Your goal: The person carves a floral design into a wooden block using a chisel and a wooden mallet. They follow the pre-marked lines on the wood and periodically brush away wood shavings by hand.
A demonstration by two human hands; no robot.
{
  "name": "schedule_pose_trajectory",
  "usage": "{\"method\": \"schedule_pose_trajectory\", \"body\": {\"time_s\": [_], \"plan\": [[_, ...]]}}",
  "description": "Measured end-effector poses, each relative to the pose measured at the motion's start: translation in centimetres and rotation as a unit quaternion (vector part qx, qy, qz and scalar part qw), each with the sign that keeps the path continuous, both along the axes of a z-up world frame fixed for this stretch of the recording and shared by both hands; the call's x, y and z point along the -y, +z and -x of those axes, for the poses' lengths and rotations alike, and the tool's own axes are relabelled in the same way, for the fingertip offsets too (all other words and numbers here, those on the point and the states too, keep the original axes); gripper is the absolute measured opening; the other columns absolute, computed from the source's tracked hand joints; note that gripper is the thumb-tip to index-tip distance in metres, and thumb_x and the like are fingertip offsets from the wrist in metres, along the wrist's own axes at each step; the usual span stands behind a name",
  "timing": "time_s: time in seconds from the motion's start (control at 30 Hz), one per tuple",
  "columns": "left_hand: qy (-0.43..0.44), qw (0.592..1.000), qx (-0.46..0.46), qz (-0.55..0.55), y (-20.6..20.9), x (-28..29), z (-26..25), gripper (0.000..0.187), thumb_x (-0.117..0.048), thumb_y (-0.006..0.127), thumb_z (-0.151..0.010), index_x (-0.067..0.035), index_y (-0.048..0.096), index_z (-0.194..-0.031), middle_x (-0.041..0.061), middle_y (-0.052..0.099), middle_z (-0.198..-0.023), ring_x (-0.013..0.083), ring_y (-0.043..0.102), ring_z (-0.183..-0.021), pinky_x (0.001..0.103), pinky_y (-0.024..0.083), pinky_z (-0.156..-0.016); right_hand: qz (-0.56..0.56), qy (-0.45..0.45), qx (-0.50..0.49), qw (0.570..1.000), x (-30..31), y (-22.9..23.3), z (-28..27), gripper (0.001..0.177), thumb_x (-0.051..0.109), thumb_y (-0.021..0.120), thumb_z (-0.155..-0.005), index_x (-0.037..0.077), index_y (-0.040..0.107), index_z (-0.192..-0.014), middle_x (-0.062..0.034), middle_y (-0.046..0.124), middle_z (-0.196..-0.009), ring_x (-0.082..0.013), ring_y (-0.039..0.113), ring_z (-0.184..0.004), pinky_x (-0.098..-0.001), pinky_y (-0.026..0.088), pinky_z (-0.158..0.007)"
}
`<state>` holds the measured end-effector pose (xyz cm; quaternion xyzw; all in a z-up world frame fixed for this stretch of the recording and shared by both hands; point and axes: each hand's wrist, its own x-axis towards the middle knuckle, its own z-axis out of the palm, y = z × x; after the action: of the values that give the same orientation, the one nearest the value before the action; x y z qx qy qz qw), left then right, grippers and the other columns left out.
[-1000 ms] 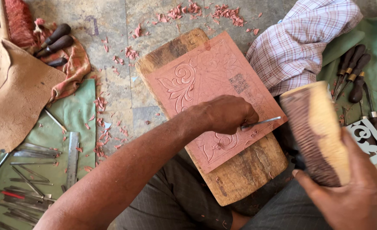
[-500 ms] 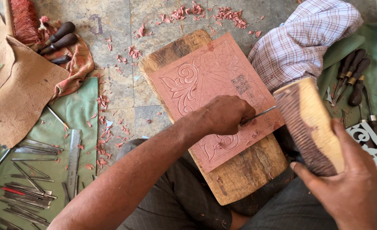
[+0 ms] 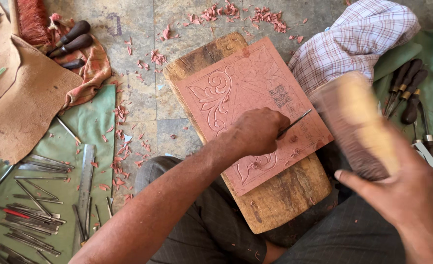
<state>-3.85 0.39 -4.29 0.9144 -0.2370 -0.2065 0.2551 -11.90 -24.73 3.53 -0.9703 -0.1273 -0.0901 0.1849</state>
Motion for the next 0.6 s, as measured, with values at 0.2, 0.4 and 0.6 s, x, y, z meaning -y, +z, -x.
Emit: {"method": "schedule_pose_trajectory", "body": {"time_s": [0.2,0.4,0.6], "plan": [[0.055,0.998,0.013,0.033,-0.1,-0.5,0.9,0.015,-0.008,0.071,-0.078,-0.011,0.069,-0.093,0.007,0.073,-0.091,0.025,0.071,-0.094,0.043,0.056,-0.08,-0.147,-0.007,-0.039,0.988,-0.6,0.3,-1.9,0.097,0.018,0.086,-0.065,-0.004,0.046,-0.15,-0.0283,0.067,-0.129,-0.0329,0.07,-0.111,-0.0441,0.061,-0.091],[0.113,0.991,0.028,0.061,-0.2,-0.8,1.6,0.016,-0.009,0.07,-0.076,-0.01,0.069,-0.092,0.01,0.074,-0.092,0.0298,0.071,-0.097,0.045,0.056,-0.081,-0.04,0.075,-0.017,0.996,-1.5,1.5,-3.6,0.097,0.009,0.093,-0.058,-0.006,0.053,-0.145,-0.0321,0.066,-0.131,-0.0391,0.068,-0.112,-0.0465,0.061,-0.089],[0.141,0.987,0.022,0.073,0.0,-1.0,2.2,0.016,-0.008,0.07,-0.075,-0.009,0.07,-0.091,0.012,0.074,-0.092,0.0313,0.071,-0.095,0.046,0.056,-0.081,0.094,0.071,-0.062,0.991,-1.7,1.9,-4.6,0.113,0.021,0.1,-0.05,0.0,0.051,-0.15,-0.0286,0.065,-0.134,-0.0384,0.067,-0.114,-0.0514,0.056,-0.097]]}}
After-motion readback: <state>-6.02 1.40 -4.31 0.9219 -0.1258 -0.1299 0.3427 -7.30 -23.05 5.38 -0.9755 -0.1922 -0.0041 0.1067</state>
